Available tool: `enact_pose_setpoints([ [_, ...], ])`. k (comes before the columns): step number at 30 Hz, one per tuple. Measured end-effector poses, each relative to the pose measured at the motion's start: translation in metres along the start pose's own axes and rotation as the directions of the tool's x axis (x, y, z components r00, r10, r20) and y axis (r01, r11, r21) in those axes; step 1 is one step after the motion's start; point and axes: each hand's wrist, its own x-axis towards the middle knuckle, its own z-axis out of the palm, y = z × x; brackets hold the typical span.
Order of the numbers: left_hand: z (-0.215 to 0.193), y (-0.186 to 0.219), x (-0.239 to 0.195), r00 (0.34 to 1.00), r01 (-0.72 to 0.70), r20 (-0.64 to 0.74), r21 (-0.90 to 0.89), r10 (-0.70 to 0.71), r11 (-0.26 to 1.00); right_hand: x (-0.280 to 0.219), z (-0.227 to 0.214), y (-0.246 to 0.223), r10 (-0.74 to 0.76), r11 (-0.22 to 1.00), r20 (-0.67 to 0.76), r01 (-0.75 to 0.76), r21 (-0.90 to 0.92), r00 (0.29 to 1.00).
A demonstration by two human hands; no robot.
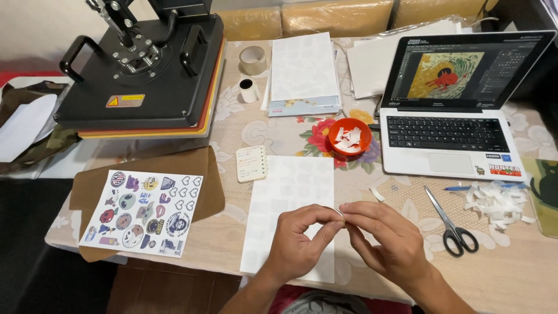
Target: The person peels small white stickers from a sheet and places them onto a white paper. They then handle a sheet of colorful stickers and a piece of cardboard, moving them around the workspace.
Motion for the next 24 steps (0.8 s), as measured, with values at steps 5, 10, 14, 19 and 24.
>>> enact_pose_setpoints([
  [5,-0.024,-0.015,0.027,0.995,-0.099,0.033,0.056,0.097,0.993,0.015,0.027,0.019,0.018,0.999,-0.004,-0.018,-0.035,1.0],
  [10,-0.035,-0.016,0.039,0.982,-0.187,0.064,0.131,0.18,0.974,0.027,0.035,0.018,0.045,0.999,-0.036,-0.045,-0.019,0.998],
  [14,-0.02,-0.008,0.028,0.974,-0.222,0.072,0.153,0.213,0.963,0.01,0.027,0.014,0.084,0.996,-0.094,-0.084,0.005,0.992],
  [19,0.012,-0.011,0.031,0.96,-0.243,0.164,0.101,0.225,0.965,-0.044,0.001,0.02,0.305,0.95,-0.295,-0.312,0.026,0.905],
  [24,0.059,-0.049,0.074,0.963,-0.18,0.209,0.031,0.169,0.983,-0.124,-0.033,0.023,0.657,0.74,-0.486,-0.615,0.273,0.576],
])
